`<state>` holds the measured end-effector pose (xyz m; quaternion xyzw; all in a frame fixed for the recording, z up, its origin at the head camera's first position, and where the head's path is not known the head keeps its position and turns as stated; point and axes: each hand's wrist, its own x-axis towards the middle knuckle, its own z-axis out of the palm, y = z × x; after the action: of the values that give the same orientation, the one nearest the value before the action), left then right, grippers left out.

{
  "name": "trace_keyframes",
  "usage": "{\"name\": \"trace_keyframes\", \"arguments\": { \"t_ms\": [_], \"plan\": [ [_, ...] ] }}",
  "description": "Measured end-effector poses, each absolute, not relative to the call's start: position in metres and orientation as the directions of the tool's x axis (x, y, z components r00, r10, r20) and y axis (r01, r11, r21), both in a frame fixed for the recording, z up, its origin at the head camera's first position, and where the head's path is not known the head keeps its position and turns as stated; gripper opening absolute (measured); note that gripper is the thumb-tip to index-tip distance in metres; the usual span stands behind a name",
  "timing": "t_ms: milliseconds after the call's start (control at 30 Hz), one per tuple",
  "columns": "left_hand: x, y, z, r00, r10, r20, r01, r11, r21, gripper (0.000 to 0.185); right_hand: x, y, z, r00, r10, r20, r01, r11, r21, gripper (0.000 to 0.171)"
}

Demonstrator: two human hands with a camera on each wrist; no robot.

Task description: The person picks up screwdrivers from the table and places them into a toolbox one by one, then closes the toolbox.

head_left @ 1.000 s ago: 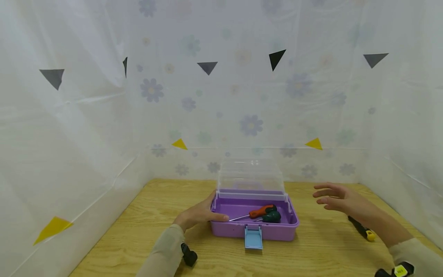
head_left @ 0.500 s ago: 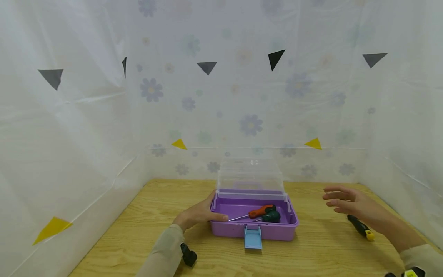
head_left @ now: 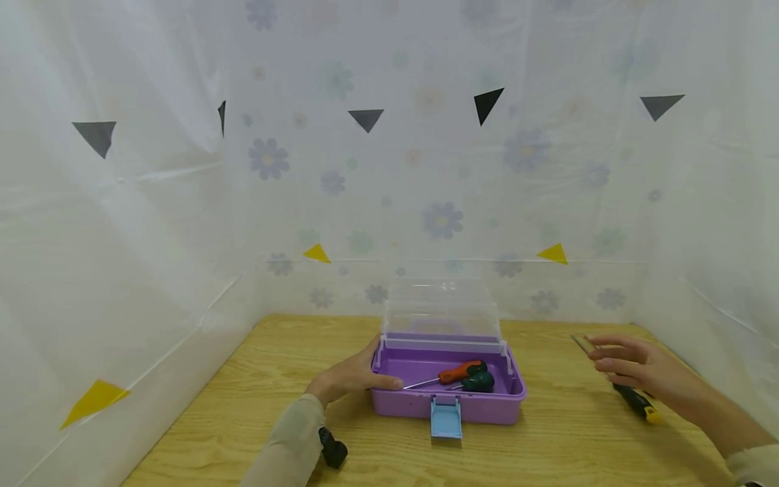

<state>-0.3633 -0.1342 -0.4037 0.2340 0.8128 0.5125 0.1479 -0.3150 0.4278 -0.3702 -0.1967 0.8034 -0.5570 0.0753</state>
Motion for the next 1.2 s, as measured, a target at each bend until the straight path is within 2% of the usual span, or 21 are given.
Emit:
{"name": "trace_keyframes", "arguments": {
  "t_ms": [233, 500, 667, 833, 1200],
  "plan": [
    [-0.364, -0.134, -0.404, -0.847, 0.532, -0.007, 0.224, 0.368, 0.902, 0.128, -0.315, 0.446, -0.378, -0.909, -0.401, 0.119, -0.260, 0.320, -0.911, 0.041],
    [-0.363, -0.134, -0.405, -0.848, 0.531, -0.010, 0.216, 0.363, 0.906, 0.129, -0.310, 0.458, -0.384, -0.943, -0.321, 0.085, -0.227, 0.436, -0.871, 0.050],
    [-0.363, -0.133, -0.404, -0.841, 0.540, 0.001, 0.224, 0.348, 0.910, 0.127, -0.312, 0.467, -0.392, -0.938, -0.324, 0.124, -0.262, 0.428, -0.865, 0.043],
    [-0.363, -0.132, -0.404, -0.842, 0.540, 0.008, 0.231, 0.347, 0.909, 0.124, -0.314, 0.470, -0.398, -0.947, -0.305, 0.106, -0.236, 0.432, -0.871, 0.041],
    [-0.361, -0.133, -0.402, -0.848, 0.530, 0.009, 0.235, 0.361, 0.902, 0.123, -0.312, 0.467, -0.402, -0.970, -0.231, 0.073, -0.194, 0.555, -0.809, 0.055]
  ]
}}
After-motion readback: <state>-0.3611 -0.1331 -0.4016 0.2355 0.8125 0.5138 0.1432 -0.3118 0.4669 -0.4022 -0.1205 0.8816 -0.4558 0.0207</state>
